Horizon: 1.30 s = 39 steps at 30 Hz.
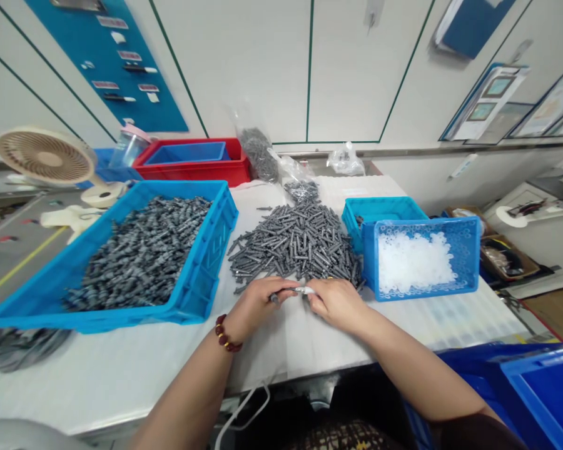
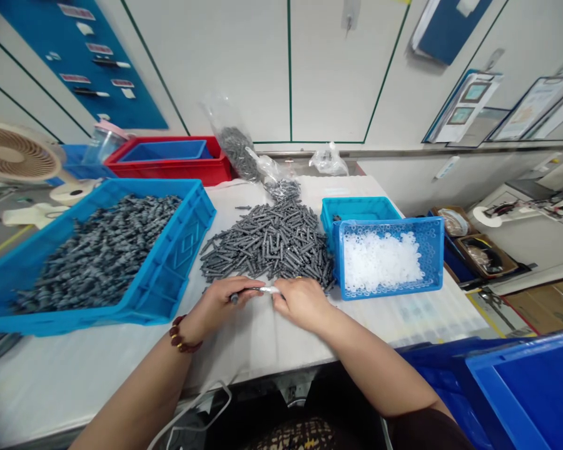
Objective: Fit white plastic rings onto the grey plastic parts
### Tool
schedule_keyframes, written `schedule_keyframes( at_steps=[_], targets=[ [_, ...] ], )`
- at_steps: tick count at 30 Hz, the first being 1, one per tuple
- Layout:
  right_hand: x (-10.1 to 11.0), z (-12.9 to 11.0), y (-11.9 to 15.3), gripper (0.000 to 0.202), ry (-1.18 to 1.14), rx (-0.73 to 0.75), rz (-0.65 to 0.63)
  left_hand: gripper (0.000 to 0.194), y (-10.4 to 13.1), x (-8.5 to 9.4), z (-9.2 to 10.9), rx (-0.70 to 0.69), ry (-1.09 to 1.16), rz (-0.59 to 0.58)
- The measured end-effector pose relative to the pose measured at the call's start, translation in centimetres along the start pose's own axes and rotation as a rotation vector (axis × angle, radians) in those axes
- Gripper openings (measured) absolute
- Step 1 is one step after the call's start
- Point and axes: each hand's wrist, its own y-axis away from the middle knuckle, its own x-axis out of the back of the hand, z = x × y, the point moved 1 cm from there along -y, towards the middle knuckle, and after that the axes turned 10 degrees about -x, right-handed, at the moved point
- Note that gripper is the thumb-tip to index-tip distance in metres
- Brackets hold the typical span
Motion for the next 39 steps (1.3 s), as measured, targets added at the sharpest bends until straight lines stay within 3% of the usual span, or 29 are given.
schedule_keyframes(
  at_steps=[19, 29, 32, 34, 37, 39],
  targets=[
    [-0.3, 0.3, -0.1, 0.033, 0.019, -0.094, 0.047, 0.02, 0.3, 0.1, 0.5, -0.054, -0.104, -0.037],
    [0.0, -0.1, -0.1, 0.04, 0.074, -0.189, 0.059, 0.018, 0.5, -0.2, 0.1, -0.061, -0.036, -0.019],
    [0.2, 0.0, -0.1, 0.037, 0.07, -0.23, 0.079, 0.017, 0.4, 0.1, 0.2, 0.027, 0.029, 0.0],
    [0.2, 0.2, -0.1, 0.034, 0.054, -0.249, 0.102, 0.021, 0.3, 0.4, 0.2, 0.169, 0.138, 0.046],
    [0.2, 0.6, -0.2, 0.024, 0.005, -0.205, 0.16, 0.029, 0.1, 1.1, 0.3, 0.442, 0.432, 0.225],
    [-0.1, 0.8, -0.4, 0.02, -0.036, -0.133, 0.202, 0.024, 0.0, 1.6, 0.3, 0.53, 0.57, 0.348]
  ],
)
